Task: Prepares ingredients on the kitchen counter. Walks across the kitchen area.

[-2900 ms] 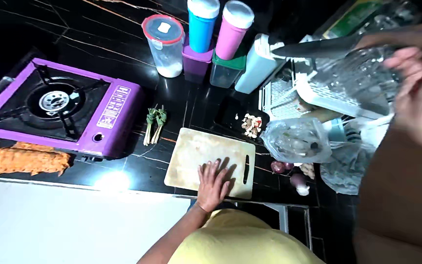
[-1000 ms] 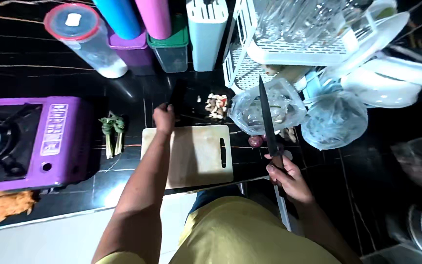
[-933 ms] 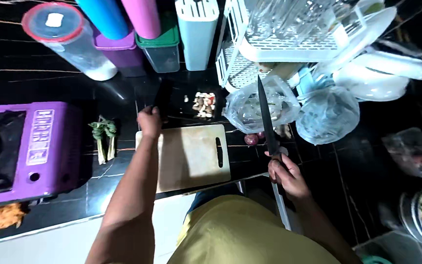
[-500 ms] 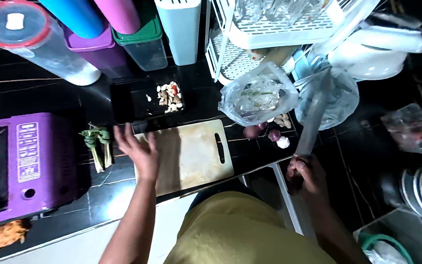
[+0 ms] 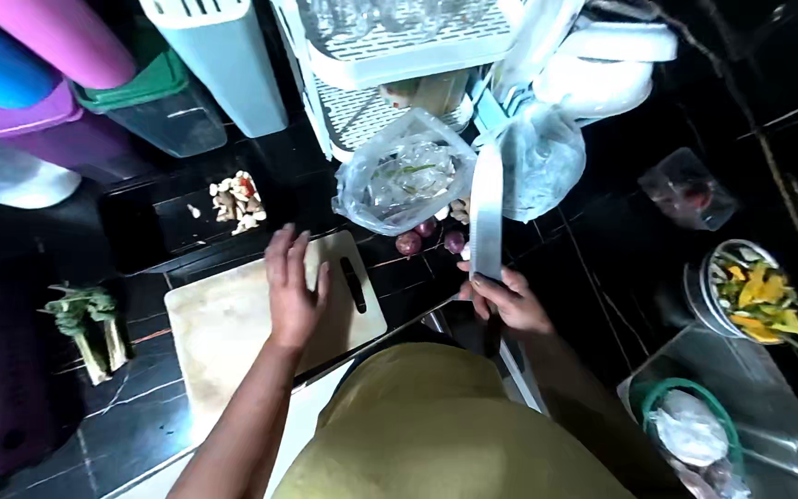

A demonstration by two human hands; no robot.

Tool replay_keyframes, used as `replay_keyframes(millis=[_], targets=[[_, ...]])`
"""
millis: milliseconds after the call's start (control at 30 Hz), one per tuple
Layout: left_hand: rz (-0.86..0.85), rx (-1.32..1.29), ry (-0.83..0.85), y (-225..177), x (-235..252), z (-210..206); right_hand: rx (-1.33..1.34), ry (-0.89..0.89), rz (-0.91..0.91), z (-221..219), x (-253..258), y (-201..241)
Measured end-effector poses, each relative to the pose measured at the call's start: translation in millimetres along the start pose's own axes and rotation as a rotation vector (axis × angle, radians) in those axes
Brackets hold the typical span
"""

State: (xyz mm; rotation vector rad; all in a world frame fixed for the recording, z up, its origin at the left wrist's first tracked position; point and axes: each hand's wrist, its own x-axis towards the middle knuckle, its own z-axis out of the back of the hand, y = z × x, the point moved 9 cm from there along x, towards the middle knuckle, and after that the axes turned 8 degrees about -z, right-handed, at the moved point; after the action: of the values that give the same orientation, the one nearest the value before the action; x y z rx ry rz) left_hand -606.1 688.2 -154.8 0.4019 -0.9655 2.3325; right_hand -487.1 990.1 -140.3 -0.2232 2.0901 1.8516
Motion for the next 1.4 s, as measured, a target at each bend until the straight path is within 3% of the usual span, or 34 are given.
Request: replay_keyframes(millis=[100,200,267,400,500,633,733,800,933,1000,1233,1400], targets=[[-0.264,-0.017,0.125,-58.2,49.7,-38.8,-0.067,-0.209,0.047,29.7,6.6,-5.6],[-0.423,-0.045,0.097,-104.9,68.6,-62.3,-0.129,-0.373,0.155,67.7,-2.2,5.7],[-0.408,-0.050,0.113,-122.1,64.6,-80.7,-0.177,-0.398,0.214,88.6,-11.8,16.2],[-0.144,0.107,0.455,-95.7,37.8,-151.6,-0.203,-0.429,0.172,113.0,-19.5,16.6],[-0.110,0.148,0.454,-74.4,30.4,-168.1,-0.204,-0.440,0.068,112.3,-17.3,7.6],[-0.019,0.135,0.410,-60.4,29.4,-167.5,-0.254,-0.307,0.175,93.0,-4.7,7.0],[0.181,-0.017,0.416,-52.5,25.6,-158.0,-0.327,-0.229,0.225,81.2,8.9,8.2],[0.347,-0.317,0.366,-56.9,23.7,-144.7,-0.332,-0.188,0.232,74.9,18.1,13.9],[0.687,-1.184,0.160,-94.1,32.2,-113.6,-0.302,-0.019,0.333,54.2,31.5,36.3],[0.742,-1.376,0.066,-104.5,41.9,-99.4,-0.269,0.078,0.332,43.4,38.1,41.9],[0.698,-1.405,-0.138,-98.6,53.3,-73.3,-0.367,0.291,0.374,-3.5,58.0,58.1],[0.597,-1.238,-0.187,-87.0,42.6,-58.1,-0.552,0.378,0.488,-53.3,47.9,71.0]])
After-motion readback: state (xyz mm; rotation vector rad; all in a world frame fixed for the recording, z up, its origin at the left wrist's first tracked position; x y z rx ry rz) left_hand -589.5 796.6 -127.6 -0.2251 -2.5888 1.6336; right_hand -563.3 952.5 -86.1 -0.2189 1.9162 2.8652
